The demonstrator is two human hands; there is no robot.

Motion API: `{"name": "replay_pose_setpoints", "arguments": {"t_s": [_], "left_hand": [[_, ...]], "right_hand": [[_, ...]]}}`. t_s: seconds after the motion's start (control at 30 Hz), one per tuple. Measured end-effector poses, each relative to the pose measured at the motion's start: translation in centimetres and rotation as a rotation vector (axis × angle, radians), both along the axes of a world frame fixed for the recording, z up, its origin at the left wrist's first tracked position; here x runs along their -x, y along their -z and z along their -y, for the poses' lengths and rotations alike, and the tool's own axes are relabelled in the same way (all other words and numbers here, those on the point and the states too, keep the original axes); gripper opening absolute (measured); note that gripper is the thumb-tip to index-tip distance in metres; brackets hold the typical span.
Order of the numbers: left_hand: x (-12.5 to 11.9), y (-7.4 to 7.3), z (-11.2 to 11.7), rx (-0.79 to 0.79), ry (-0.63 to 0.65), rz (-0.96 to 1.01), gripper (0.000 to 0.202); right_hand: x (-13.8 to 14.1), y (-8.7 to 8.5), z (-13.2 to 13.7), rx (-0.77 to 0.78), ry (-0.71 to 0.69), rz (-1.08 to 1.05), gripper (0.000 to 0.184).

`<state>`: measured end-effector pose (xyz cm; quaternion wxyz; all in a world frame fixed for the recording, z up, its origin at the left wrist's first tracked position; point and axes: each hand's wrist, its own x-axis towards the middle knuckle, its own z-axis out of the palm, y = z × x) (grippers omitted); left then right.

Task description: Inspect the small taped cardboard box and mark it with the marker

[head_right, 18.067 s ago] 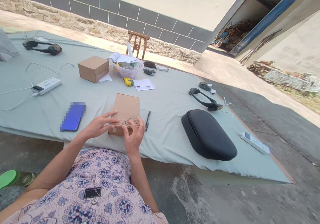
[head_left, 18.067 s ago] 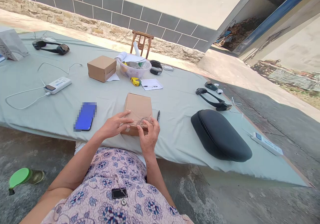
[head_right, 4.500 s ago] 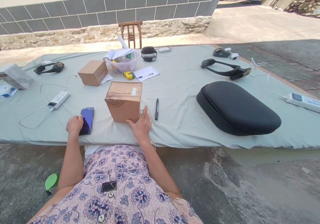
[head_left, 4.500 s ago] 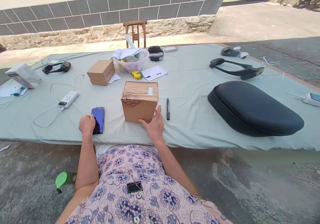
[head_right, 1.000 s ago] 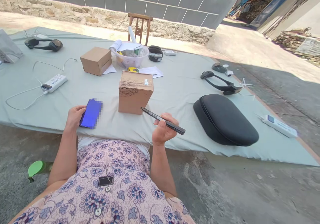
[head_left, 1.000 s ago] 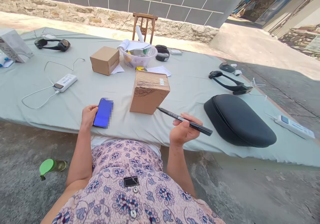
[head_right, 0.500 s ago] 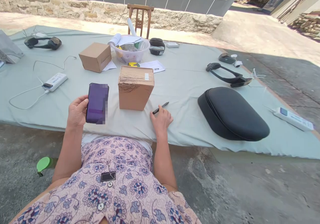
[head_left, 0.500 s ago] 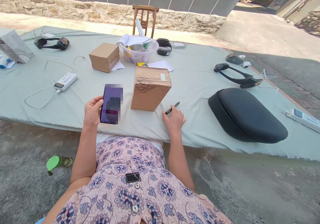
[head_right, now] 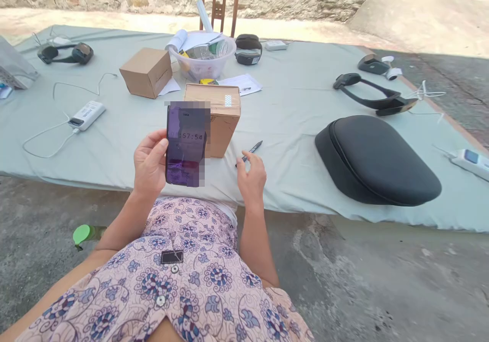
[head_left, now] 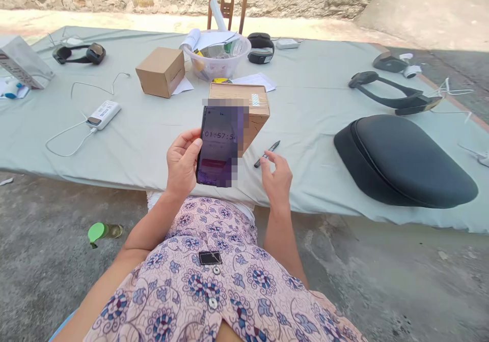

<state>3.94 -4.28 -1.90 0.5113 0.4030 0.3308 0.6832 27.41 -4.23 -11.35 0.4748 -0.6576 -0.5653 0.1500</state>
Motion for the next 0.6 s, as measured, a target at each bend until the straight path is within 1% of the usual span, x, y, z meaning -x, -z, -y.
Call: {"name": "replay_pose_setpoints", "arguments": {"t_s": [0.03,0.1,0.13,0.17,0.2,0.23,0.27,0.43,0.53,0.6], "left_hand": [[-0.1,0.0,0.0,-0.004,-0.008,-0.001,0.032],[-0.2,0.0,0.1,-0.017,-0.022,0.000,0.029],[-0.3,0.1,0.0,-0.025,-0.030,-0.002,0.028],[-0.4,0.1,0.0,-0.032,-0.038,-0.007,0.027],[-0.4,0.2,-0.1,-0.034,-0.044,-0.014,0.027],[-0.4,0.3,-0.1,-0.031,-0.048,-0.020,0.026],[-0.4,0.4,-0.2,-0.025,-0.050,-0.024,0.026],[-0.3,0.8,-0.3,0.006,-0.060,-0.015,0.026],[-0.3,0.8,-0.2,0.000,-0.059,0.011,0.025],[-0.2,0.7,-0.1,-0.006,-0.059,0.031,0.025]], "right_hand": [[0.7,-0.8,0.8,-0.004,-0.120,-0.138,0.049],[2.3,-2.3,2.4,0.085,-0.458,-0.352,0.056],[3.1,-3.0,3.1,0.130,-0.613,-0.418,0.059],[3.9,-3.5,3.8,0.170,-0.731,-0.455,0.062],[4.7,-3.8,4.3,0.209,-0.801,-0.469,0.061],[5.3,-4.1,4.7,0.235,-0.843,-0.474,0.058],[5.8,-4.2,5.0,0.243,-0.853,-0.485,0.056],[6.7,-3.8,5.0,0.206,-0.799,-0.516,0.043],[6.8,-3.5,4.8,0.202,-0.764,-0.520,0.035],[7.0,-3.4,4.8,0.210,-0.765,-0.532,0.034]]}}
